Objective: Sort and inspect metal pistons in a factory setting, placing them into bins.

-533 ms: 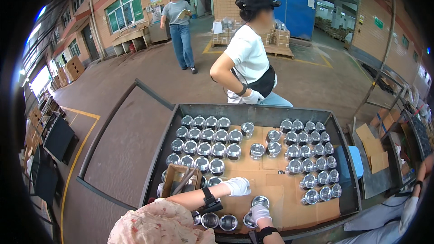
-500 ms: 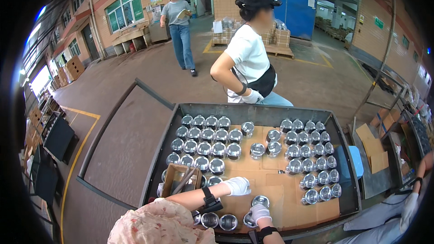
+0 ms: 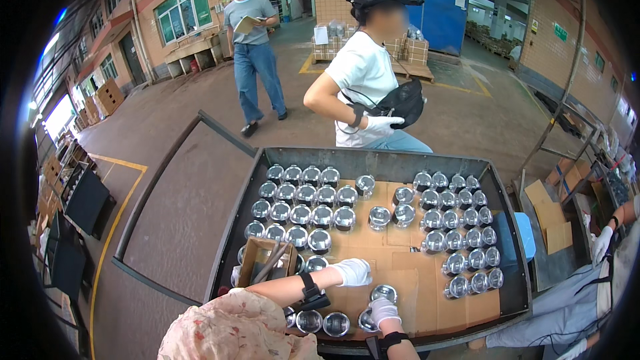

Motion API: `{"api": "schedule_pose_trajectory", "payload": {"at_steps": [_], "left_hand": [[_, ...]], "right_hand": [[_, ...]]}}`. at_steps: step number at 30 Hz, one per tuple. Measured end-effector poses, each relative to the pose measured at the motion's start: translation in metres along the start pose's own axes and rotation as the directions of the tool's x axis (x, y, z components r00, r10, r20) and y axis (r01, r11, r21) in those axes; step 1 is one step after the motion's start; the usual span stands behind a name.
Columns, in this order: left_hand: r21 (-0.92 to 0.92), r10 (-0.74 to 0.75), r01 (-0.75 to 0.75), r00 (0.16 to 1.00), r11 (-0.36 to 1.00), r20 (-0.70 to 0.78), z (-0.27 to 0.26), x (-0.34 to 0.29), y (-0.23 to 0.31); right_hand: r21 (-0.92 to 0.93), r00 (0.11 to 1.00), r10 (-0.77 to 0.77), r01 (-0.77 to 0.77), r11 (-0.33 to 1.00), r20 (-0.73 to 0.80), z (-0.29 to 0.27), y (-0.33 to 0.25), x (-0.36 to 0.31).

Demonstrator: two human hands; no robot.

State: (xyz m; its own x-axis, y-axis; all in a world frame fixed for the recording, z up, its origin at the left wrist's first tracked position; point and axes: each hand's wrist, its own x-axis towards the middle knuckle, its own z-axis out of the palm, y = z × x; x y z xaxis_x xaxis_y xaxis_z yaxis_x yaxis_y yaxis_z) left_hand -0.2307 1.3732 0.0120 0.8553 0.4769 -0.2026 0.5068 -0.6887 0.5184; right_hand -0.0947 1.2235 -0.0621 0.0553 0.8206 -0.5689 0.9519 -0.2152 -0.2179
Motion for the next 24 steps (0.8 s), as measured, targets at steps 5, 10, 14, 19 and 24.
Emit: {"api": "schedule_pose_trajectory", "payload": {"at_steps": [5,10,14,19,24], "left_hand": [[0.021,-0.004,0.004,1.0,1.0,-0.008,-0.001,0.0,0.001],[0.021,0.016,-0.016,1.0,1.0,-0.003,0.003,-0.005,-0.002],[0.012,-0.008,0.008,1.0,1.0,0.016,0.007,-0.007,-0.006],[0.053,-0.083,0.081,0.996,0.995,0.023,0.001,-0.004,0.001],[0.093,-0.077,0.082,0.996,0.992,-0.053,-0.013,-0.013,-0.014]], "right_hand": [[-0.051,0.999,-0.019,0.021,0.998,0.043,-0.009,-0.004,-0.003],[-0.019,1.0,-0.008,0.008,1.0,0.029,-0.007,-0.007,-0.009],[-0.027,0.993,-0.071,0.069,0.997,-0.097,0.02,0.001,-0.001],[0.039,0.997,0.021,-0.018,0.999,-0.067,0.018,0.001,0.006],[0.103,0.982,0.038,-0.019,0.994,-0.186,0.003,-0.002,0.014]]}}
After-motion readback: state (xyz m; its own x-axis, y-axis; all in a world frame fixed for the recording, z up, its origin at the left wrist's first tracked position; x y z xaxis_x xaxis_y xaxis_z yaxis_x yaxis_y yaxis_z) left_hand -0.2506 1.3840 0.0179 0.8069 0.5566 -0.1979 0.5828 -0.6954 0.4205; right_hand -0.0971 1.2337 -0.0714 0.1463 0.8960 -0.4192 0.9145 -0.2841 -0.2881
